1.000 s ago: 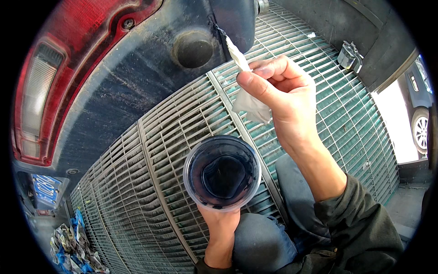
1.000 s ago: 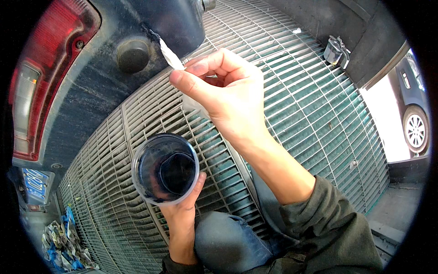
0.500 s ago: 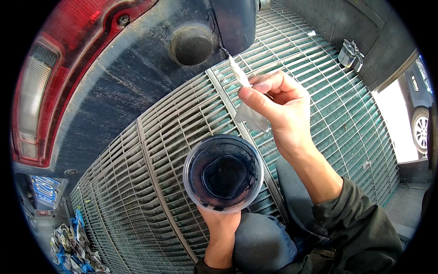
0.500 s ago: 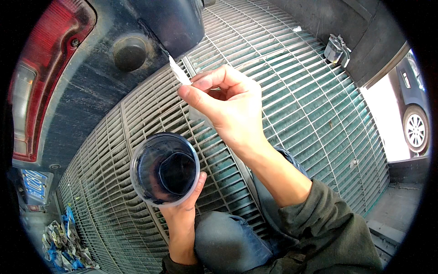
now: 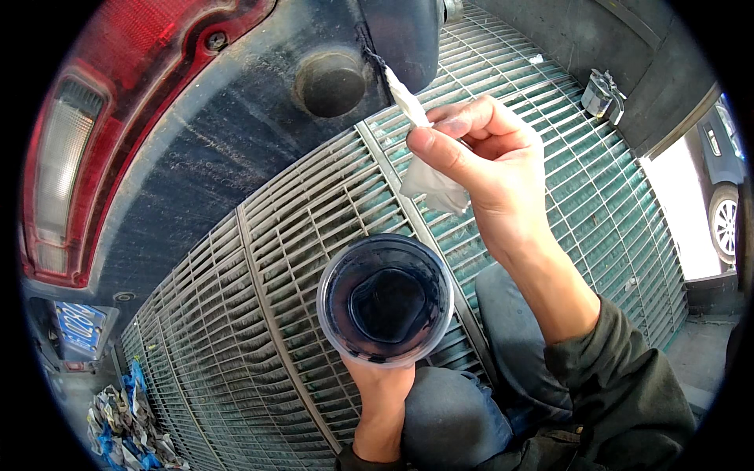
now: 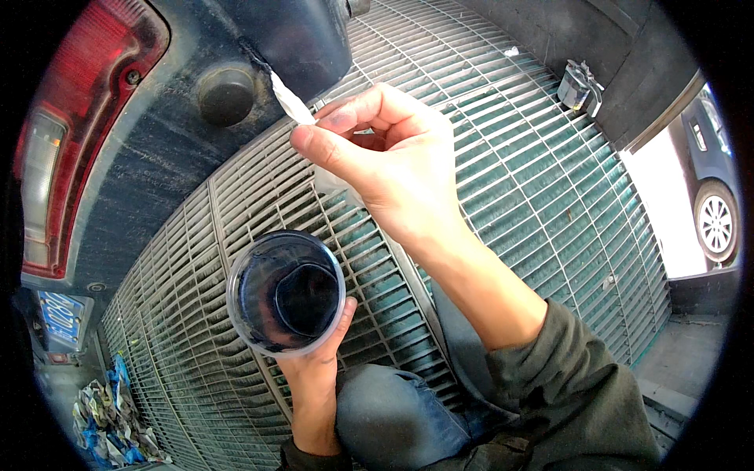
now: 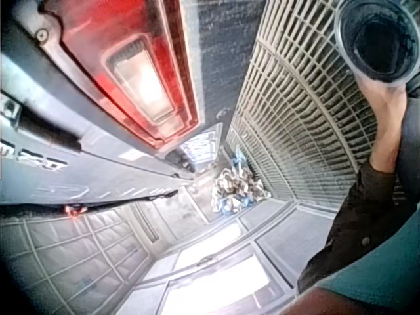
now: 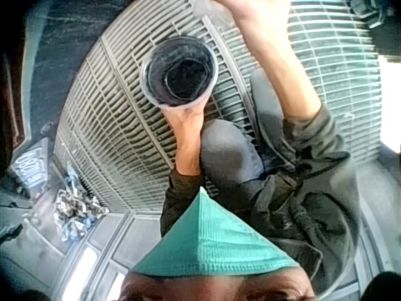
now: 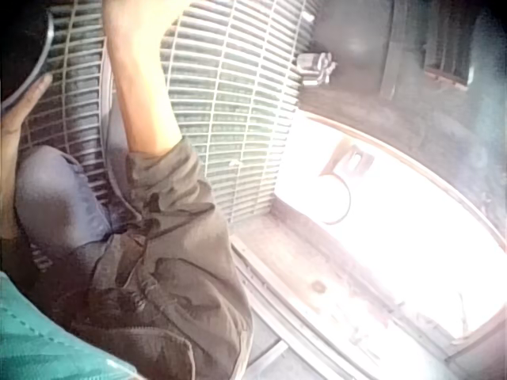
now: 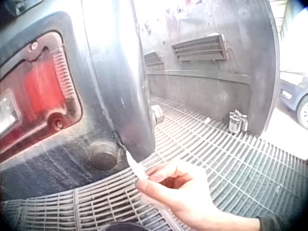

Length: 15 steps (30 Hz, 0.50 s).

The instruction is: The person wipes the rear bumper of a car with a cloth, then retrieves a container of dark paint and a small brush. They apply the paint to a small area on the bumper using the brush.

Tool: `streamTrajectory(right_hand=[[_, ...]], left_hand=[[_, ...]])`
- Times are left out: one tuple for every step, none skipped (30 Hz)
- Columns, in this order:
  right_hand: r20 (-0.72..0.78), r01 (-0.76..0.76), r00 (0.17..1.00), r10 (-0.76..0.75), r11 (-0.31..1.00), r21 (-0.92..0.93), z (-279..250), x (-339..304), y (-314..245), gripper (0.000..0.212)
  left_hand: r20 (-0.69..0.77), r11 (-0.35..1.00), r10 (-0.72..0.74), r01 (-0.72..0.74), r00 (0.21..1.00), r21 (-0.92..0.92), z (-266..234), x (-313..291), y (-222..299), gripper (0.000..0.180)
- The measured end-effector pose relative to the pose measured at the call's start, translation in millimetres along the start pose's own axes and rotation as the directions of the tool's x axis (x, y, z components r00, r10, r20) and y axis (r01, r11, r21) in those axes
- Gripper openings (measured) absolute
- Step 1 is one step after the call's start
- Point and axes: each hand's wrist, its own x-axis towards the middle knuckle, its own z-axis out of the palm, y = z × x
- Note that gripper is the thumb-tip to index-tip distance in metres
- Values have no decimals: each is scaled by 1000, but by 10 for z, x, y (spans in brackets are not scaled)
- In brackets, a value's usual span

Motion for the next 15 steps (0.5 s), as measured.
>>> streamTrajectory(right_hand=[[-6, -9, 1000, 9, 1000, -12, -26, 8, 8, 15], [-7, -14, 1000, 14, 1000, -26, -31, 5, 7, 15], [2, -11, 1000, 11, 1000, -20, -43, -5, -1, 15], [10, -7, 1000, 7, 1000, -16, -66, -25, -17, 15], [18, -4, 1000, 4, 1000, -7, -84, -50, -16, 15], [23, -9, 1000, 9, 1000, -13, -114, -81, -20, 15], [26, -13, 1000, 14, 1000, -19, -167, -119, -28, 14], [37, -43, 998, 46, 996, -83, -249, -168, -26, 14], [20, -66, 997, 70, 984, -164, -371, -219, -53, 14], [-10, -79, 997, 79, 977, -200, -508, -270, -74, 14], [-44, -93, 995, 85, 968, -235, -667, -308, -134, 15], [-97, -114, 991, 94, 965, -234, -842, -351, -199, 15], [-149, -146, 982, 115, 963, -224, -1008, -408, -256, 16], [-215, -208, 964, 159, 951, -229, -1159, -475, -336, 17], [-285, -274, 937, 203, 932, -236, -1319, -566, -433, 17]], left_hand=[[0, 1000, 0, 0, 1000, -4, 19, 7, 0, 88], [-4, 1000, 10, -10, 1000, -10, 23, 3, 2, 89], [-7, 1000, 19, -19, 1000, -16, 32, 1, 7, 89], [-10, 999, 32, -33, 999, -23, 50, 1, 9, 89], [-15, 999, 46, -47, 999, -25, 53, 2, 5, 89], [-17, 998, 49, -50, 999, -31, 62, 1, 1, 89], [-19, 998, 52, -53, 998, -37, 74, -5, -10, 89], [-11, 998, 47, -48, 999, -33, 41, -14, -34, 88], [1, 999, 45, -45, 999, -30, 20, -19, -37, 86], [14, 999, 44, -43, 999, -31, -2, -21, -48, 85], [25, 999, 30, -29, 999, -40, 4, -13, 11, 86], [47, 989, -43, 49, 998, -137, 25, -3, 70, 87], [55, 899, -223, 227, 973, -374, 37, -23, 153, 88], [77, 794, -334, 325, 939, -513, 49, -37, 244, 89], [101, 838, -295, 308, 950, -451, 56, -28, 298, 85]])
